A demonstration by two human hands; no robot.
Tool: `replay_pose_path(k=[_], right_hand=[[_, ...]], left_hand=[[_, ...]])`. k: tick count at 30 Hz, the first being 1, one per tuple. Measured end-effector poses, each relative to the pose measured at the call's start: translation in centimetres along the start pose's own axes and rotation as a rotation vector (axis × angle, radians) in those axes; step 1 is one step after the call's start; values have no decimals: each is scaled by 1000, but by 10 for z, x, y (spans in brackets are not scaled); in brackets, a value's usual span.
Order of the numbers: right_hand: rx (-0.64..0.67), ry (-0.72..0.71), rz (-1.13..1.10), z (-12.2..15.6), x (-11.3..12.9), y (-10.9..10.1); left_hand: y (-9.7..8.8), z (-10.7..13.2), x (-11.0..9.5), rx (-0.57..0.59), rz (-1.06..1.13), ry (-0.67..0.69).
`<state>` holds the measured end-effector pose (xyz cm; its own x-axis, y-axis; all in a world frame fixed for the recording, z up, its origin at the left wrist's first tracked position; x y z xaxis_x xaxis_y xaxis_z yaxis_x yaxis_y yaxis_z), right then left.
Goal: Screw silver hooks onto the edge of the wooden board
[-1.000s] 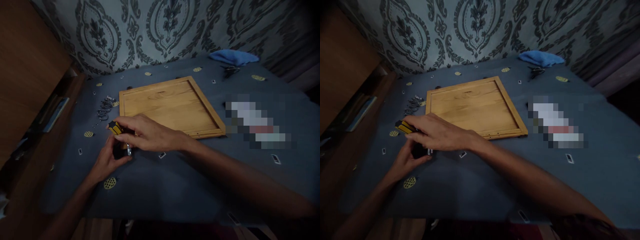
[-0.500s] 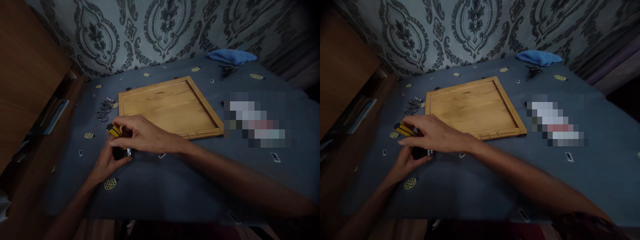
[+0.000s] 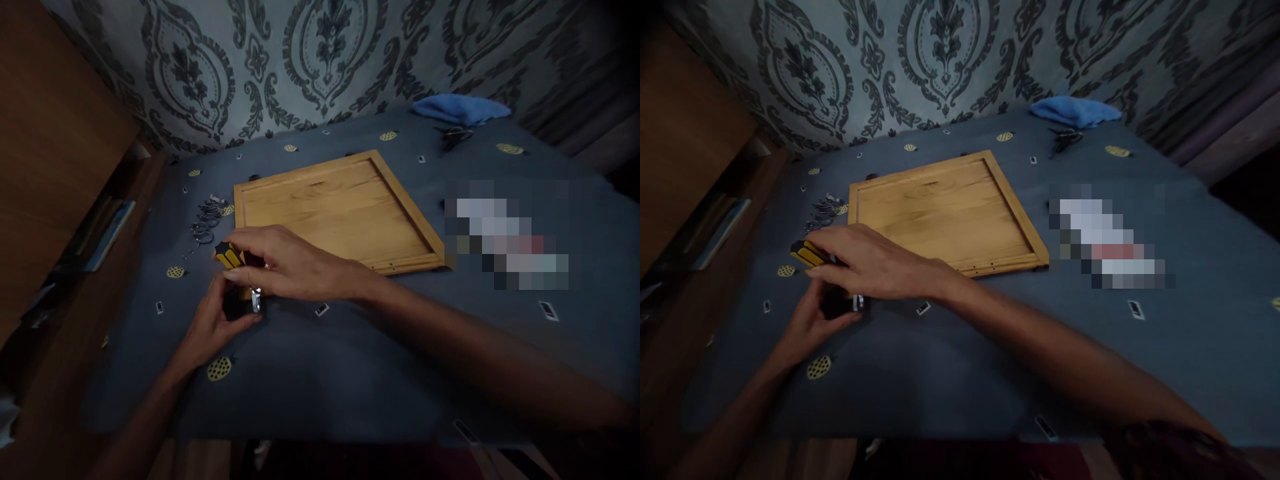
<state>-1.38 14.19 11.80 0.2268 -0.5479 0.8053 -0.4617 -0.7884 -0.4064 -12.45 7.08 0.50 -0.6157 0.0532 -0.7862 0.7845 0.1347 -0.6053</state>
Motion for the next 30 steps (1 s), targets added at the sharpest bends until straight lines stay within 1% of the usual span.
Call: replay_pose_path(k=[4, 12, 15, 18, 22, 25, 30], right_hand=[[6, 11, 27, 0, 1, 1], [-49, -16, 26, 0, 2, -2], [-48, -34, 13, 0, 3, -1], [-99, -57, 1, -1, 6, -5], [-202, -11, -9, 0, 0, -15], [-206, -13, 19, 0, -2, -15], [-165, -18, 36, 1, -4, -11]], left_hand=[[-1, -1, -1, -3, -17, -5], [-2, -2, -1, -4, 5, -25], [-3, -2, -3, -22, 15, -6], [-2, -2, -5, -20, 10, 10], [-2, -3, -9, -26, 10, 34], [-2, -3, -12, -25, 16, 54], [-3, -3, -10, -8, 1, 43]])
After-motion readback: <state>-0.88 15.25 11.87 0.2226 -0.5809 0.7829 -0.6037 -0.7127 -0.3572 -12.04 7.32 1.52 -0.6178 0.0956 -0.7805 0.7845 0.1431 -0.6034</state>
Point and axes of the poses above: each hand's wrist, its own z-axis away from the middle knuckle, its own y-axis out of the palm, x = y × z, the point moved 10 cm from there along -z, towards the middle knuckle
